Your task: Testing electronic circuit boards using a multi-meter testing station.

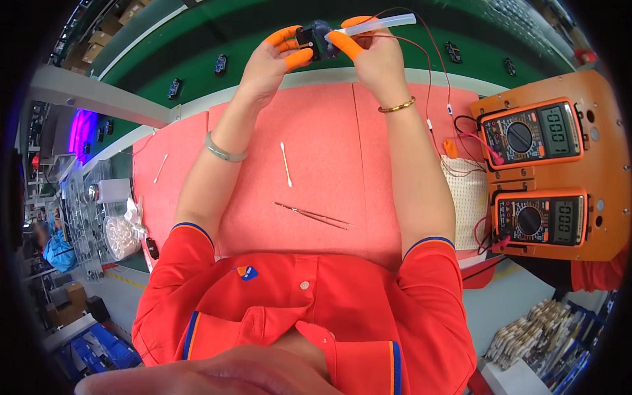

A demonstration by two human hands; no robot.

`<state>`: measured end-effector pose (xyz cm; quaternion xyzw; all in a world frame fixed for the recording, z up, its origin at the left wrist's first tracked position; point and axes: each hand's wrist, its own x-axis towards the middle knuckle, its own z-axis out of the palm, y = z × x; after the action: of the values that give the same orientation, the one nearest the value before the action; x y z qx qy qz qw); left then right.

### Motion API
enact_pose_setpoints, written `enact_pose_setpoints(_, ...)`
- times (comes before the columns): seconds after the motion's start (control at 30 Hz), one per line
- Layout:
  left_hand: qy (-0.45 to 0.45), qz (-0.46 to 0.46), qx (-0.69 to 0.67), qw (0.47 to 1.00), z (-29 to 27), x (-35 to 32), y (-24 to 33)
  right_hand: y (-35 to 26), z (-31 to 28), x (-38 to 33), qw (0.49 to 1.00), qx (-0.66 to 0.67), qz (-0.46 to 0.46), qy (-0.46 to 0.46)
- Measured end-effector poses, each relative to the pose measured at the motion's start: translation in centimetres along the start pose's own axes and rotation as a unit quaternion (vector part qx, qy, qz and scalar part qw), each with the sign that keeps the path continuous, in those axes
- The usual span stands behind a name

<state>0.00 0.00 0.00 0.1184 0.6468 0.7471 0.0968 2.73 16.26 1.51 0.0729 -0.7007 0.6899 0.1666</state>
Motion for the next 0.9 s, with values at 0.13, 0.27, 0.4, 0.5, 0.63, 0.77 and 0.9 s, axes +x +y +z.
enact_pose_setpoints(0.13,0.008,0.01,0.025,1.0,-0.2,1.2,-0.9,1.4,0.6,1.1,0.999,-0.046,0.001,0.004)
enact_pose_setpoints(0.27,0.029,0.02,0.05,0.998,-0.4,1.0,-1.5,2.8,1.7,1.1,0.998,-0.056,0.019,0.01)
enact_pose_setpoints(0.4,0.05,0.048,0.088,0.994,-0.3,0.9,-1.8,3.4,1.7,0.8,0.996,-0.065,0.065,-0.011)
enact_pose_setpoints(0.5,0.069,0.076,0.174,0.979,-0.3,0.7,-2.1,4.2,2.1,0.6,0.998,0.043,0.047,-0.019)
enact_pose_setpoints(0.63,0.079,0.106,0.208,0.969,-0.2,0.4,-2.2,4.7,1.7,0.3,0.994,0.072,0.067,-0.04)
enact_pose_setpoints(0.77,0.087,0.098,0.215,0.968,0.0,0.1,-2.2,5.3,1.6,0.1,0.991,0.109,0.047,-0.055)
enact_pose_setpoints(0.9,0.073,0.111,0.195,0.972,-0.4,0.5,-2.3,5.9,1.8,0.1,0.992,0.104,0.05,-0.041)
